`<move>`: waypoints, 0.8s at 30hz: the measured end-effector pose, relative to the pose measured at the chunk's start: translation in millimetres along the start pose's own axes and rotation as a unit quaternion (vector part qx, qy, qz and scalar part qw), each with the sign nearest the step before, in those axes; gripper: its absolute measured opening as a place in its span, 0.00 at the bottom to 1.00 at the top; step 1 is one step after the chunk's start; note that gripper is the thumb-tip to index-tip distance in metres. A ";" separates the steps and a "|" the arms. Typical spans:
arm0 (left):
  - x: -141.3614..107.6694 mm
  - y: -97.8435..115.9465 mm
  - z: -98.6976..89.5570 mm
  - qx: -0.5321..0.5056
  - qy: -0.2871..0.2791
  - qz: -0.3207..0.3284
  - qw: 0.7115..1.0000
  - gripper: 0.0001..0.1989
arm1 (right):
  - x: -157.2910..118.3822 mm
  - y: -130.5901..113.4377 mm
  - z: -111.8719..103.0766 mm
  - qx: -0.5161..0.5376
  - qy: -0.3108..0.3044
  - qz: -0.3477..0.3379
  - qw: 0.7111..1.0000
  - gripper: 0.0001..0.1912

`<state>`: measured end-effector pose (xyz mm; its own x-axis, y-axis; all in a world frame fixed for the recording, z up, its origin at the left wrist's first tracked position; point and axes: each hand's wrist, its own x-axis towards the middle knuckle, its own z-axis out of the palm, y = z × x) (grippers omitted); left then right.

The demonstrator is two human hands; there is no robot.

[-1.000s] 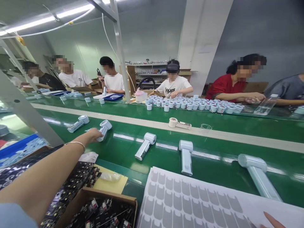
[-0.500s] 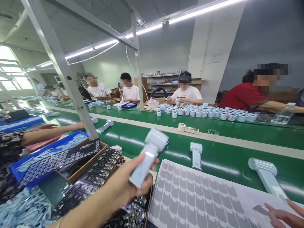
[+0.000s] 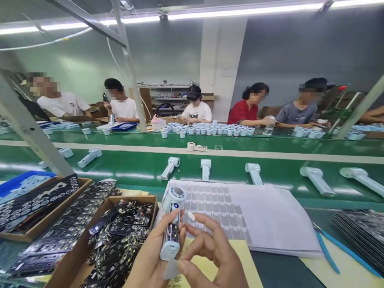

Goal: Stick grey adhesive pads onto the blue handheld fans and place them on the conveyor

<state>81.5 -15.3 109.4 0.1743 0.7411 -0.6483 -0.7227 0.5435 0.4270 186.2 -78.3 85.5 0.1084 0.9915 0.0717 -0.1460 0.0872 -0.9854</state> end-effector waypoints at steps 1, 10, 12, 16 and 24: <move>1.8 -1.4 -0.9 -0.008 -0.008 -0.007 1.000 0.04 | 0.4 -2.9 2.1 0.000 0.004 0.010 1.000 0.32; -3.9 -6.5 1.4 -0.016 -0.006 -0.020 1.000 0.07 | 4.4 -18.4 8.5 -0.028 0.025 0.060 0.997 0.32; -4.5 -7.0 2.3 -0.009 -0.006 -0.020 1.000 0.09 | 5.5 -18.1 8.1 -0.033 0.026 0.056 0.998 0.32; -2.6 -8.1 0.5 -0.002 -0.010 -0.017 1.000 0.11 | 7.2 -16.7 6.8 -0.046 0.025 0.047 0.998 0.34; -2.4 -9.8 -0.5 0.014 -0.032 -0.003 0.999 0.11 | 9.0 -18.7 6.1 -0.058 0.018 0.046 0.997 0.34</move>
<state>87.8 -22.7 106.5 0.2213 0.7613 -0.6095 -0.7026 0.5579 0.4417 183.9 -70.4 105.5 0.1353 0.9905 -0.0228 -0.0415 -0.0173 -0.9990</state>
